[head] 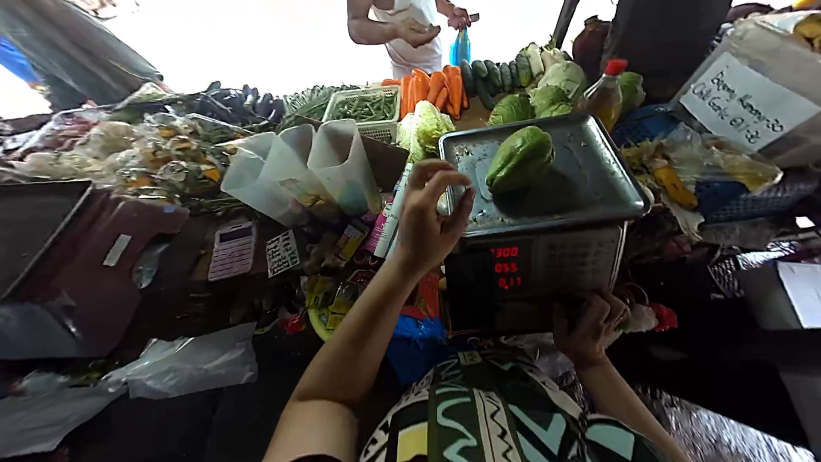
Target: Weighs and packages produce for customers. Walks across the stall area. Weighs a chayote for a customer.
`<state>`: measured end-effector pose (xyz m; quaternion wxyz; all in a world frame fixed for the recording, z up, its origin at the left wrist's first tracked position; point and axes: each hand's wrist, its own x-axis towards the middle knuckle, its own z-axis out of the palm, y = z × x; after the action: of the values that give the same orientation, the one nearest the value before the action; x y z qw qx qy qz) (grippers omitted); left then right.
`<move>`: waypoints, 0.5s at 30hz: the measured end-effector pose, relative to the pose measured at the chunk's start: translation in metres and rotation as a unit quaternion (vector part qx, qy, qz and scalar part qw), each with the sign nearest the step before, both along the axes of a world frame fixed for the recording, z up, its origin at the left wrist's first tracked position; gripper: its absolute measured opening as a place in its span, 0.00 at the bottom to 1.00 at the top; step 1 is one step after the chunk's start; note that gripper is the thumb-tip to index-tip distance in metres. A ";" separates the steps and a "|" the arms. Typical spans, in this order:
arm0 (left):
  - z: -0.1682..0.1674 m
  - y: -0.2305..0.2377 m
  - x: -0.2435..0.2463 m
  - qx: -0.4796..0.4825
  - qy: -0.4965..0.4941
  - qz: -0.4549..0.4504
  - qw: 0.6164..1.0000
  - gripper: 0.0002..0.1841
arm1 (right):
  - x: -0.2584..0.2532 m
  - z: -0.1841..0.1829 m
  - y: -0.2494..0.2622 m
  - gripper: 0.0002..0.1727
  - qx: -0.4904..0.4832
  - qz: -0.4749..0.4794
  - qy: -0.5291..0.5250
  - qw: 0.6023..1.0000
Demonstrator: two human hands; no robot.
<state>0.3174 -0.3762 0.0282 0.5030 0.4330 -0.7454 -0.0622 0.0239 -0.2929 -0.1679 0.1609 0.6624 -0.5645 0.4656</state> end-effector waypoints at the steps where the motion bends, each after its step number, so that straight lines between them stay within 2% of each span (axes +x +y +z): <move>1: 0.006 -0.011 0.001 -0.013 -0.002 -0.019 1.000 0.11 | 0.002 0.000 -0.001 0.25 0.001 -0.007 0.001 1.000; 6: 0.025 -0.045 0.003 0.022 -0.060 -0.072 0.995 0.16 | 0.005 0.002 0.005 0.30 0.030 -0.018 -0.009 0.999; 10: 0.042 -0.061 -0.005 0.078 -0.104 -0.073 0.989 0.31 | 0.009 0.022 0.002 0.37 0.048 0.004 -0.129 0.990; 12: 0.045 -0.071 -0.014 0.133 -0.128 -0.087 0.979 0.41 | 0.010 0.026 0.000 0.33 0.039 0.013 -0.194 0.980; 15: 0.049 -0.090 -0.031 0.203 -0.168 -0.132 0.956 0.46 | 0.017 0.033 -0.002 0.29 0.060 -0.032 -0.214 0.975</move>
<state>0.2862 -0.4663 0.0771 0.2593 0.4282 -0.8411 -0.2049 0.0408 -0.2953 -0.1350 0.0113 0.5378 -0.6332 0.5566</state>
